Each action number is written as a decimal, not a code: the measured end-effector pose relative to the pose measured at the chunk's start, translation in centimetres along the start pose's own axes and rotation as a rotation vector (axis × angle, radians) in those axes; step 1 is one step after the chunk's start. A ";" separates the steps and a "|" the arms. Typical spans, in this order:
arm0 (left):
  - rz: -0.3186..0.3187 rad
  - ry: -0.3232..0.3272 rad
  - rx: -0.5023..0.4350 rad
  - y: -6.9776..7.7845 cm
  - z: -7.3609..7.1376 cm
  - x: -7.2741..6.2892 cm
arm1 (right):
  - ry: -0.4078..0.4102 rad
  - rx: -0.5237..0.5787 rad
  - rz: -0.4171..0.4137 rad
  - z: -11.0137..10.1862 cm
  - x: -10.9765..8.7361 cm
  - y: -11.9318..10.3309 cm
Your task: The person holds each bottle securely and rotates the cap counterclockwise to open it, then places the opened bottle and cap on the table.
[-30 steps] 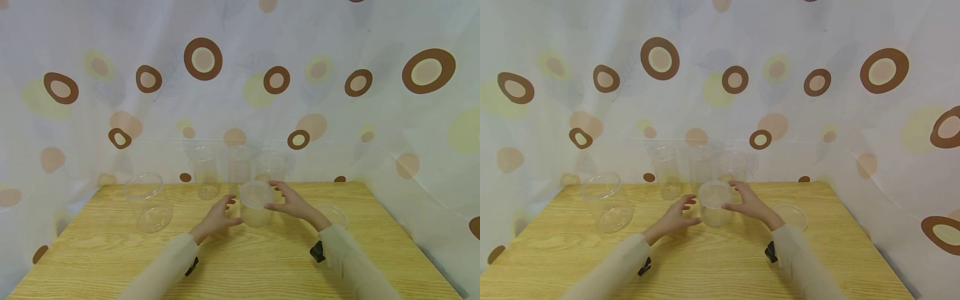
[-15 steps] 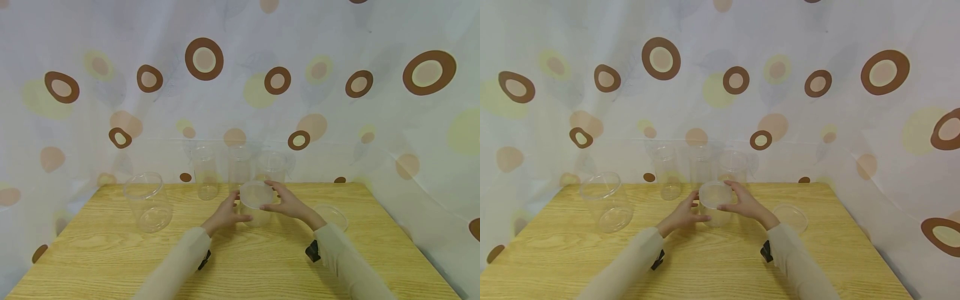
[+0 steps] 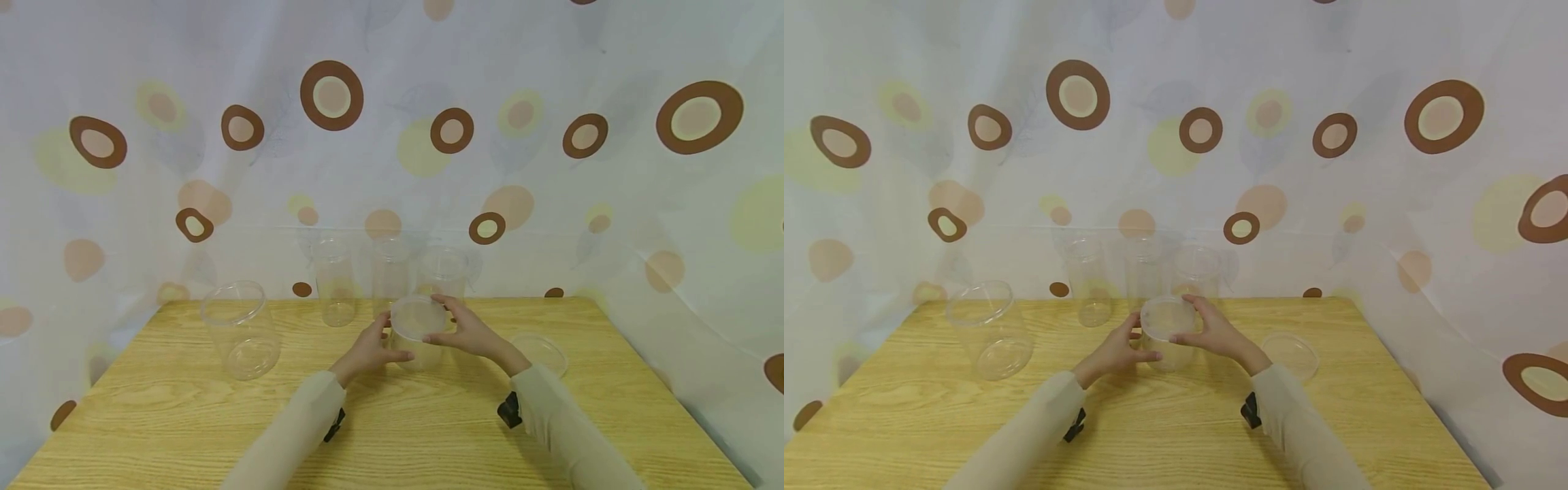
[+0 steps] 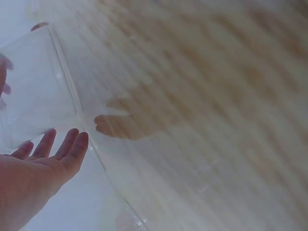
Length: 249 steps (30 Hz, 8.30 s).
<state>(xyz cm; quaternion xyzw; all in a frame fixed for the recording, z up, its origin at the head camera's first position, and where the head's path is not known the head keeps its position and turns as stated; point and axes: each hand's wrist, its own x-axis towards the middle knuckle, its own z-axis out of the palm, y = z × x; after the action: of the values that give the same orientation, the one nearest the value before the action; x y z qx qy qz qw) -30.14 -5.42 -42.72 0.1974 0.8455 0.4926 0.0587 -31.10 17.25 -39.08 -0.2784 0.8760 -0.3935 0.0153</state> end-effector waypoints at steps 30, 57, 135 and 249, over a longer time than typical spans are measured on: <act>0.109 -0.033 -0.223 4.6 -2.0 -3.1 | 0.079 0.197 -0.079 -1.7 -1.1 -4.0; 0.168 -0.115 -0.217 3.8 -2.4 -3.3 | -0.025 0.126 -0.080 -1.7 -1.5 -6.2; 0.204 -0.087 -0.268 5.7 -3.8 -5.4 | 0.034 0.252 -0.215 -0.2 -1.9 -6.9; 0.252 -0.214 -0.284 2.6 -3.6 -4.4 | -0.374 0.564 -0.266 -1.9 -1.1 -4.8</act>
<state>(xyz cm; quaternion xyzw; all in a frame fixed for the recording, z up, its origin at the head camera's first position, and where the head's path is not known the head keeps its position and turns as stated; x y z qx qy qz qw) -26.43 -8.96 -39.07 0.3422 0.7253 0.5866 0.1132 -28.29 16.51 -34.63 -0.4420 0.6711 -0.5605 0.2002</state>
